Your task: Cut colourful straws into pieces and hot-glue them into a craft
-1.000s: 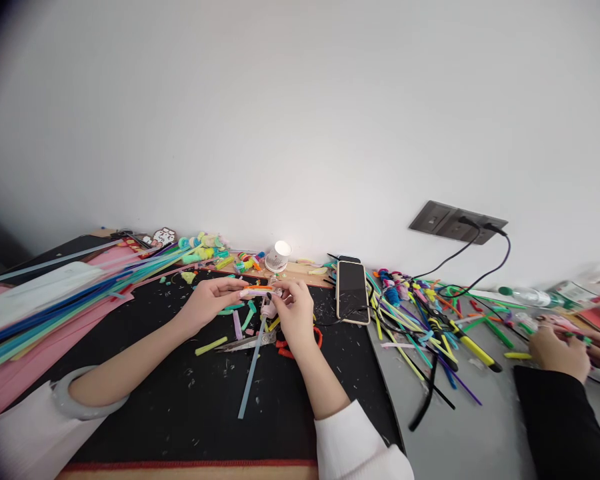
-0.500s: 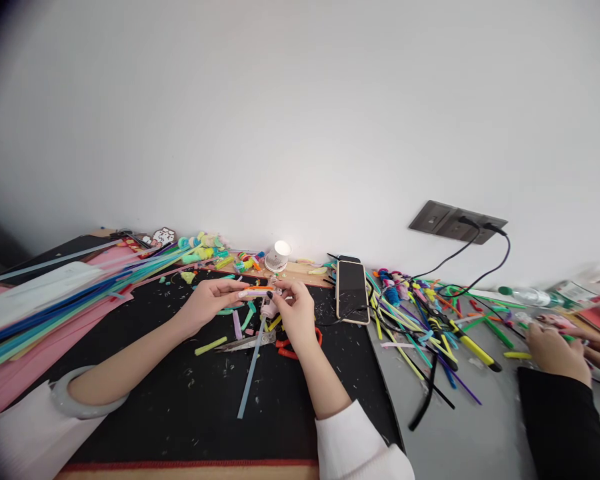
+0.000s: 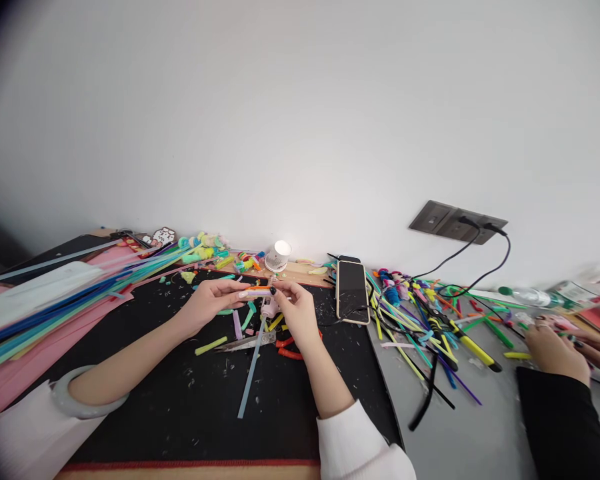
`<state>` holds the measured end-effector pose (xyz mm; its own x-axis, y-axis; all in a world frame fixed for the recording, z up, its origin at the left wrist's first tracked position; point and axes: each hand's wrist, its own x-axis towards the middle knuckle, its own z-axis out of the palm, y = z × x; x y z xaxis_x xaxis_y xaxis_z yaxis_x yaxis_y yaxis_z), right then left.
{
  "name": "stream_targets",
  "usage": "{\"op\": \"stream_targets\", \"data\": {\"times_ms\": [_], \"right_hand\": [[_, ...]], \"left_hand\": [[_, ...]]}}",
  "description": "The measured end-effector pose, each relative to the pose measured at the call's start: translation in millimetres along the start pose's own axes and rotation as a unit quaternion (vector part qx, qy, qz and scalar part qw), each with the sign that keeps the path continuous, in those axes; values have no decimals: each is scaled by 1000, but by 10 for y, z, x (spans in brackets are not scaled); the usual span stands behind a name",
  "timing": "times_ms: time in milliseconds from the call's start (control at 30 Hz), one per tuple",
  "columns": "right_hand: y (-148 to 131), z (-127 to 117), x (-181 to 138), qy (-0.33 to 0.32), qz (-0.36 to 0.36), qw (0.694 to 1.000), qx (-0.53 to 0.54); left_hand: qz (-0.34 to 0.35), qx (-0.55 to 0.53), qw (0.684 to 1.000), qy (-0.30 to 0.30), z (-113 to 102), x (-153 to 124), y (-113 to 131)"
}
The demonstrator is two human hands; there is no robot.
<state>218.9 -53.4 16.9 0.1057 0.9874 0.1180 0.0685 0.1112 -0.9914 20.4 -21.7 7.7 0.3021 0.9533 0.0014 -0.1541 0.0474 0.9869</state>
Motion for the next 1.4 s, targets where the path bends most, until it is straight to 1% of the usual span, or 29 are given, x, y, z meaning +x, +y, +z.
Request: {"op": "stream_targets", "data": {"times_ms": [133,333,533,733,933,1033,1233,1333,1400], "right_hand": [[-13,5,7,-5,-4,1000,-12],[-1,4,1,-4,-14,1000,-26],[-5,14,-1,2,-17,999,-35],[-22,25,-5,-4,-35,997,-65],[-33,30,-24,11,-31,999,-2],[-40,36,-26,1,-26,1000,-1],[-13,45,-13,-22,-32,999,-22],[-10,23,-21,-6,-42,998,-49],[-18,-9,-25,25,-80,988,-126]], "left_hand": [[-2,2,1000,0,-8,6,-16],[0,9,1000,-17,-13,-13,3],[-19,-3,1000,-17,-20,-19,11],[11,43,999,-6,-2,-23,38],[13,60,998,0,10,-36,59],[7,57,998,5,20,-43,80],[-8,45,999,-5,41,-53,111],[-10,35,999,-2,25,-43,85],[-6,21,1000,11,1,-27,57]]}}
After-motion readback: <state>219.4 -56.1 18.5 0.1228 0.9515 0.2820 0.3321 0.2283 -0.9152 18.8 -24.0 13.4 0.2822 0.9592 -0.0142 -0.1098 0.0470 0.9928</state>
